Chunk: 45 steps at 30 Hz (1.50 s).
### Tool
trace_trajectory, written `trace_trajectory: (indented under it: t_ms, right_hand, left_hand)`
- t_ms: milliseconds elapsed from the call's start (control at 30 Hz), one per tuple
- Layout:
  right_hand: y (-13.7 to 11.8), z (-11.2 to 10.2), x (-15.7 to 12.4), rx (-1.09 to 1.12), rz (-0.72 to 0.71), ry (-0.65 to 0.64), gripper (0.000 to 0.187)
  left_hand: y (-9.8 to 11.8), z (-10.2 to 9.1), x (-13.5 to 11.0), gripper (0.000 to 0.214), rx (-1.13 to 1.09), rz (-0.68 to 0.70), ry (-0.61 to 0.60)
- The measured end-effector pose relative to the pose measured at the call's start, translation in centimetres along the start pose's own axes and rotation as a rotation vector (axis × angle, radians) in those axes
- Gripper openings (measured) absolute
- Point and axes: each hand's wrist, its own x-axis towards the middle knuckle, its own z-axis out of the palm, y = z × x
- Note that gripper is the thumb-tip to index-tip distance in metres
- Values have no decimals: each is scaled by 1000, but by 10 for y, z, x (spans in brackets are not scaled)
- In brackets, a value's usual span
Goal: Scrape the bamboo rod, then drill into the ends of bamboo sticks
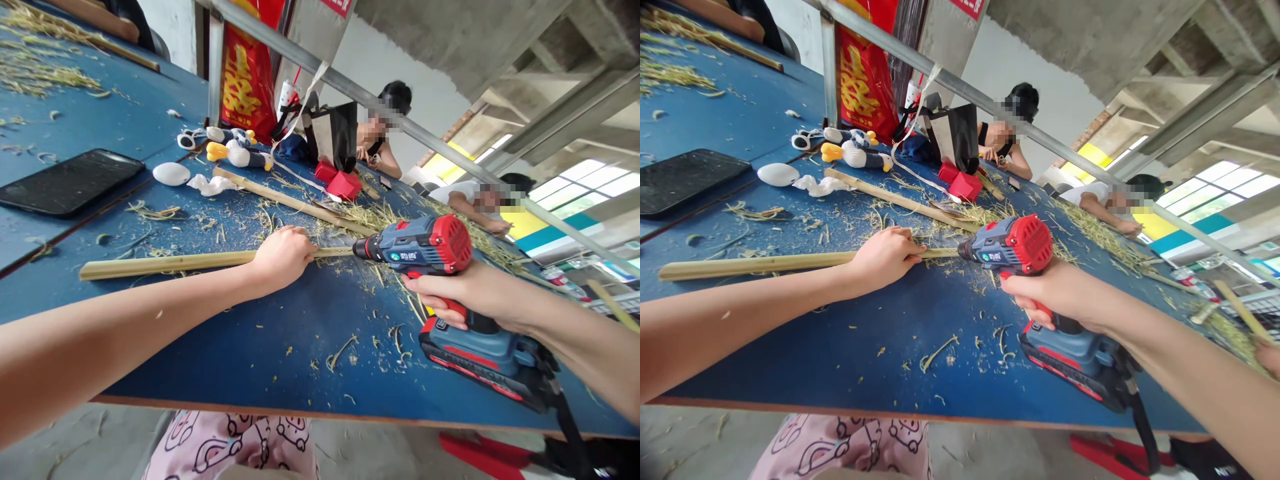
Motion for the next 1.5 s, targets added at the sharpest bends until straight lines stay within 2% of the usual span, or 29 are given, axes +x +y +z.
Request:
trace_trajectory:
  t_ms: [167,367,567,867,1500]
  right_hand:
    - [-2,0,1,62,44,4,38]
    - [3,3,3,28,8,25,41]
    - [0,4,1,66,39,25,34]
    - [4,2,4,41,-8,7,38]
    - [-1,2,3,12,15,9,36]
  left_hand:
    - [0,2,0,25,-1,10,0]
    - [-1,2,1,24,-6,13,0]
    - [-1,1,0,24,-10,9,7]
    - [-2,2,1,26,-12,6,3]
    - [-1,2,1,26,6,-1,-4]
